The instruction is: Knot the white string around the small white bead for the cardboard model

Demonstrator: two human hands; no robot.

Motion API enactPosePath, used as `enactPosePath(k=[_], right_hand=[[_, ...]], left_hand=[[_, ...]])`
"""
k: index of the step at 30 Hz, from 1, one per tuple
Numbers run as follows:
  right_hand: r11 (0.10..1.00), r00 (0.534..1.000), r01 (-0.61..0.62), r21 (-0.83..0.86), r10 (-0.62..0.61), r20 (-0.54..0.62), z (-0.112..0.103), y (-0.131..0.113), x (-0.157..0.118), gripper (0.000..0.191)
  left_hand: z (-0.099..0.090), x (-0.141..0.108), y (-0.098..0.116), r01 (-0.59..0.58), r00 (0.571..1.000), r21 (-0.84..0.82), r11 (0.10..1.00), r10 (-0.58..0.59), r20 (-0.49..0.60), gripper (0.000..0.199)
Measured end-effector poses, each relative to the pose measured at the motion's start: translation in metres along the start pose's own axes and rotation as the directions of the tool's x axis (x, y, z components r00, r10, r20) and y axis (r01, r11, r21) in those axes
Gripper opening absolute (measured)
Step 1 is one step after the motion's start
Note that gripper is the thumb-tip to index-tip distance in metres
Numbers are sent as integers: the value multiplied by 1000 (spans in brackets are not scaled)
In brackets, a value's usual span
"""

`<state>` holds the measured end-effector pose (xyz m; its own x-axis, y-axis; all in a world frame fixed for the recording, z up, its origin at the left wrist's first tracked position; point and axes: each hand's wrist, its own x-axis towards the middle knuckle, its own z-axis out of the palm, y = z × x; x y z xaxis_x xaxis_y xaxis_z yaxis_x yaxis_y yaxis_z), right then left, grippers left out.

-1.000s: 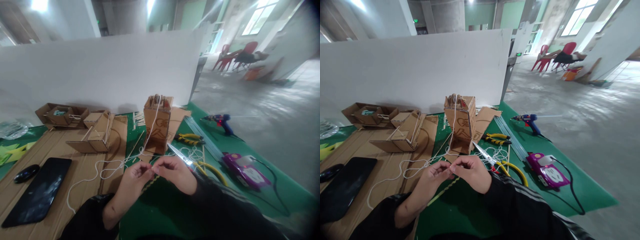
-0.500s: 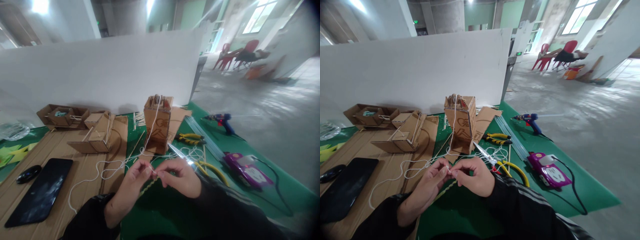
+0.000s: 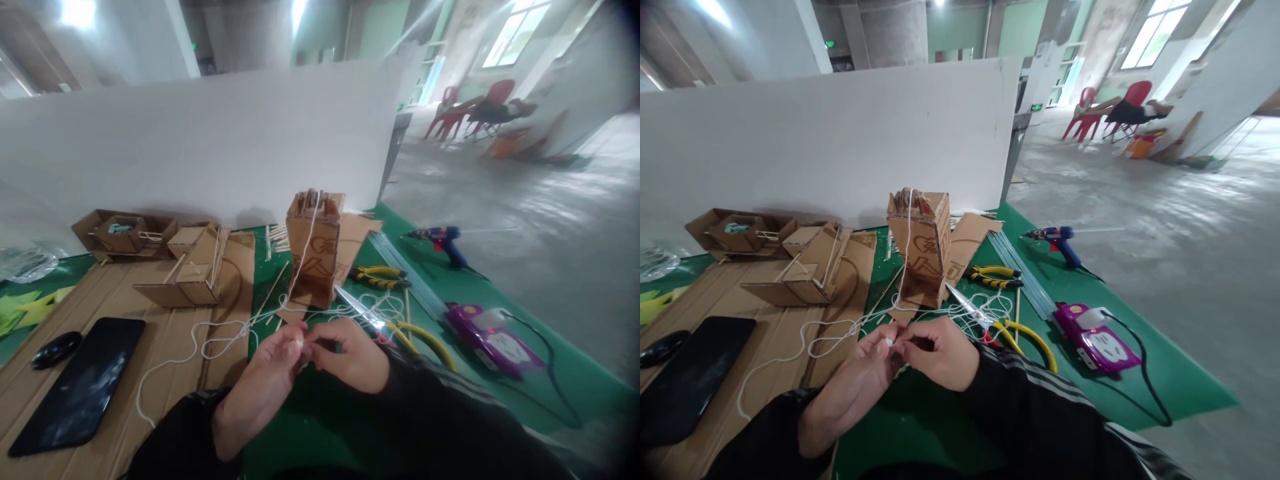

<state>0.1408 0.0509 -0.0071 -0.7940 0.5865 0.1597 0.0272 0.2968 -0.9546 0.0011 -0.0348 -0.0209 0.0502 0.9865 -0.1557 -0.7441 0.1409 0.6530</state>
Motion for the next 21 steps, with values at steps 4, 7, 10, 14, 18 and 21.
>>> enactPosePath(k=[4, 7, 10, 14, 18, 21], right_hand=[[996, 996, -91, -8, 92, 19, -7, 0, 2, 16], [984, 989, -147, -104, 143, -48, -13, 0, 4, 14], [971, 981, -182, -153, 169, -95, -17, 0, 5, 14], [963, 982, -179, -200, 163, -96, -18, 1, 6, 14], [962, 979, -172, -212, 142, -149, -19, 0, 5, 14], [969, 976, -157, -189, 123, -180, -21, -2, 4, 13]], left_hand=[[-1, -1, 1, 13, 997, 64, 998, -18, 75, 9], [-2, -3, 2, 28, 998, 147, 989, -37, 60, 7], [-3, -4, 3, 74, 996, 228, 971, -82, 27, 6], [-4, -3, 3, 95, 995, 297, 950, -86, -41, 7], [-2, 1, 1, 78, 990, 326, 942, -35, -136, 17], [-1, 3, 0, 56, 987, 328, 943, -2, -163, 24]])
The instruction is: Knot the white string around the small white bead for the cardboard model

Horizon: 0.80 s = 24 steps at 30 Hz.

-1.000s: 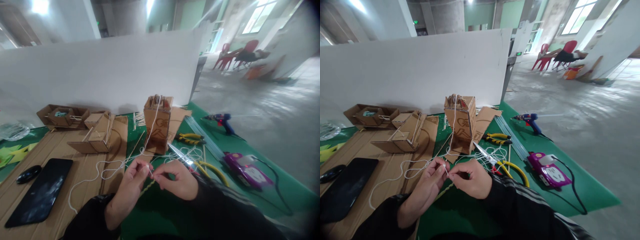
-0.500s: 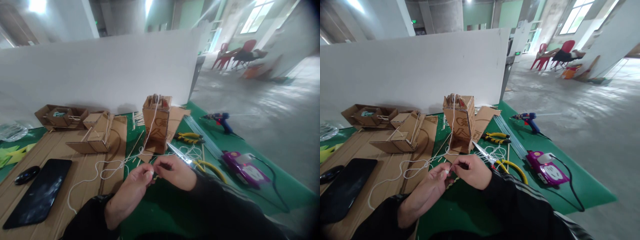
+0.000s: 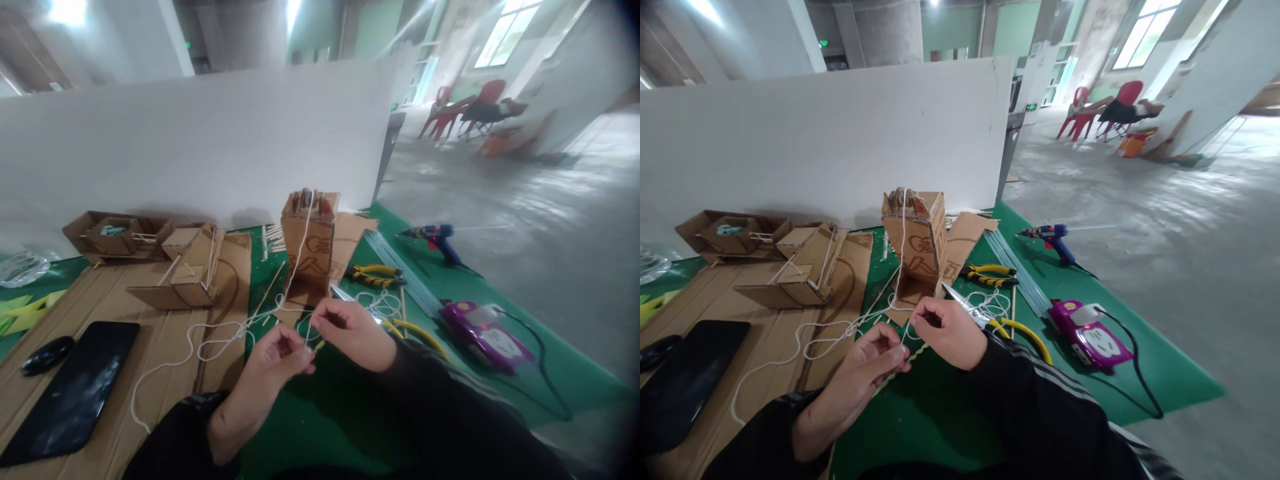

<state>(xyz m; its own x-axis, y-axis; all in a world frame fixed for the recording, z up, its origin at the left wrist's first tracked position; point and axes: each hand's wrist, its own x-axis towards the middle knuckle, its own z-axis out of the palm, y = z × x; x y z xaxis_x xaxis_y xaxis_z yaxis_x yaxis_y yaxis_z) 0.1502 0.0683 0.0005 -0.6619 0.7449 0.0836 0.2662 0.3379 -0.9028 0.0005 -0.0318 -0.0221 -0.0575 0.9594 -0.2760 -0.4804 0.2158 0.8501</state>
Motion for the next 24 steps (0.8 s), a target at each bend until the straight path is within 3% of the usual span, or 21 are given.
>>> enactPosePath(k=[4, 8, 13, 17, 24], right_hand=[[997, 1000, 21, 78, -22, 8, -2, -2, -2, 13], [992, 997, 57, 115, -62, 40, -2, -5, -6, 19], [982, 977, 157, 105, -170, 128, 1, -8, -10, 21], [974, 956, 218, 66, -226, 189, 7, -6, -11, 22], [974, 959, 228, 4, -225, 175, 14, -2, -7, 18]], left_hand=[[-1, 2, -2, -3, 1000, 35, 999, 3, -8, 35], [-3, 5, -3, -6, 999, 60, 998, 8, -32, 28], [-4, 6, -2, -73, 994, -37, 997, 70, -85, 28], [-6, 6, -3, -73, 991, -131, 989, 56, -124, 28], [-3, 2, -2, -24, 997, -219, 975, 8, -75, 28]])
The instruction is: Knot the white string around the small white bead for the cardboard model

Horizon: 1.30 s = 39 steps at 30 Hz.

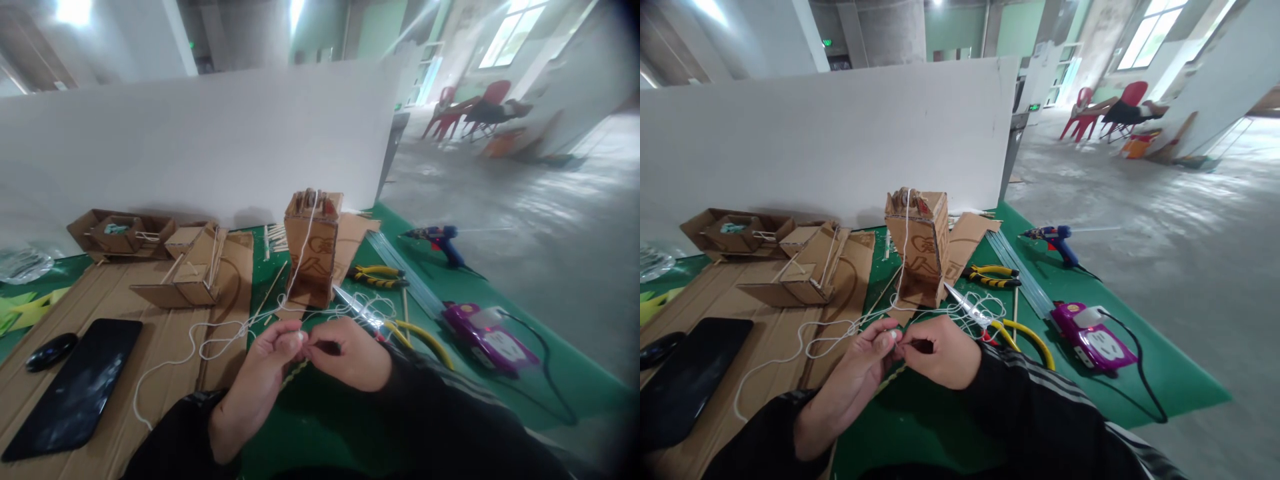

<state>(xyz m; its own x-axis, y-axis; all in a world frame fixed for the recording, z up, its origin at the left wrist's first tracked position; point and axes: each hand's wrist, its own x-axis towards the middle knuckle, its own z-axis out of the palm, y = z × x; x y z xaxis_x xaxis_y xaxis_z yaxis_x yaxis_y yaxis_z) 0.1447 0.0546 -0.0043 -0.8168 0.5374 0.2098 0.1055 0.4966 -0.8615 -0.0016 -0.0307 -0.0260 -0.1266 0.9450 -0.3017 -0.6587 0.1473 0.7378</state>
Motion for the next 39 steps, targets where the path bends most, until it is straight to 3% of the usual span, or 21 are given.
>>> enactPosePath(k=[13, 19, 24, 30, 36, 39], right_hand=[[980, 994, -95, -172, 86, -59, -4, 7, 4, 17], [969, 985, -157, -193, 139, -104, -7, 6, 4, 15], [953, 968, -211, -218, 172, -183, -9, 5, 4, 15], [962, 961, -250, -106, 233, -149, -7, 3, 3, 16], [963, 957, -270, 22, 271, -102, -4, 0, 2, 18], [962, 958, -261, 83, 269, -97, -4, -1, 2, 19]], left_hand=[[-1, 1, 1, -97, 995, 231, 968, 86, 58, 14], [-4, 3, 0, 50, 997, 287, 957, -65, 42, 19], [-6, 7, -2, 9, 999, 380, 925, -21, 27, 22], [-4, 7, -4, -86, 995, 530, 843, 99, 3, 19], [-9, 11, -7, -159, 986, 549, 820, 165, 39, 27], [-11, 11, -7, -179, 981, 538, 824, 188, 39, 22]])
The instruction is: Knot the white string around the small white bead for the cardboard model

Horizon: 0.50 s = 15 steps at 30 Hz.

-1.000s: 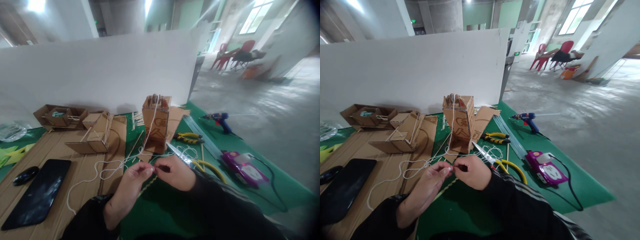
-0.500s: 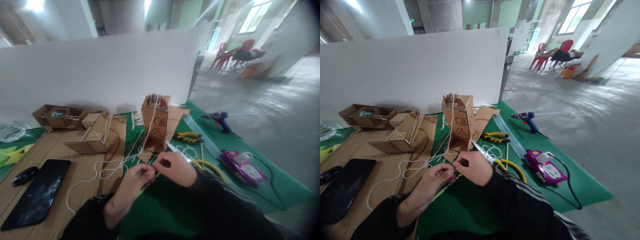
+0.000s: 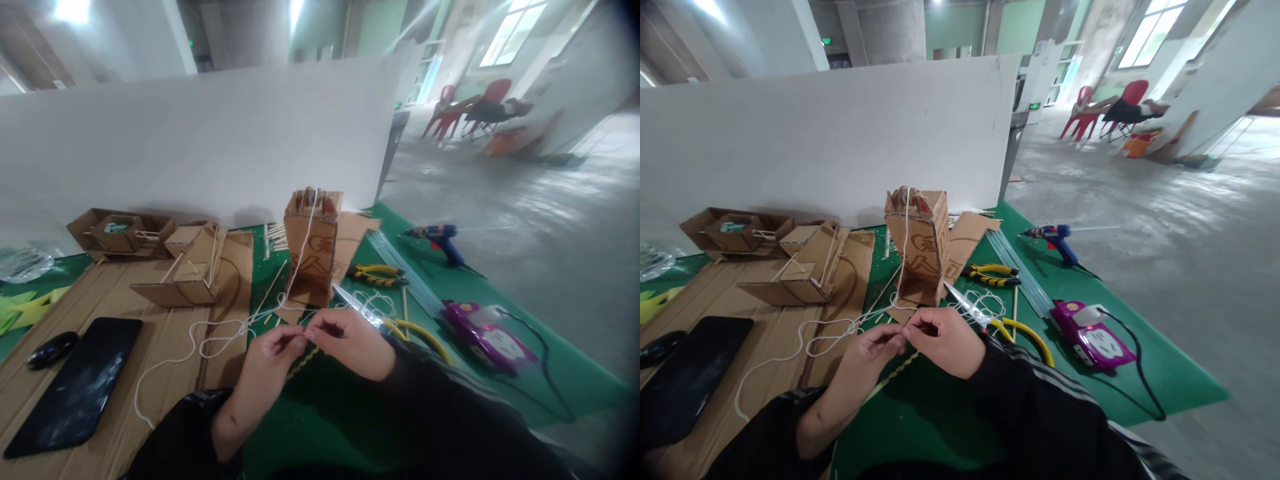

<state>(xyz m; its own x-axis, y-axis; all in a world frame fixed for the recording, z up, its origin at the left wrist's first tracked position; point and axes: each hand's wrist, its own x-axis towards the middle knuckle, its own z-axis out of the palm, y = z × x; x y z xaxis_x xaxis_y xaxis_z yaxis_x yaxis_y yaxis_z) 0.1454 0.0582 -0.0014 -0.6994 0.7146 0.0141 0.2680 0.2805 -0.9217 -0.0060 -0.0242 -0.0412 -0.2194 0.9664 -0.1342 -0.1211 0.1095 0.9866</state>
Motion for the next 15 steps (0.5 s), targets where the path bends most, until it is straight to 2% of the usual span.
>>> enactPosePath(k=[6, 11, 15], right_hand=[[997, 998, 66, 50, -67, 14, -2, -2, -2, 17], [991, 990, 122, 46, -125, 72, 3, 0, -4, 17], [988, 982, 134, 72, -142, 124, 8, 4, -3, 20]], left_hand=[[0, 0, -2, -9, 999, -160, 987, 1, -50, 19], [2, -3, 1, 22, 997, -361, 932, -47, -61, 20], [6, -7, 7, 42, 995, -437, 898, -76, -61, 23]])
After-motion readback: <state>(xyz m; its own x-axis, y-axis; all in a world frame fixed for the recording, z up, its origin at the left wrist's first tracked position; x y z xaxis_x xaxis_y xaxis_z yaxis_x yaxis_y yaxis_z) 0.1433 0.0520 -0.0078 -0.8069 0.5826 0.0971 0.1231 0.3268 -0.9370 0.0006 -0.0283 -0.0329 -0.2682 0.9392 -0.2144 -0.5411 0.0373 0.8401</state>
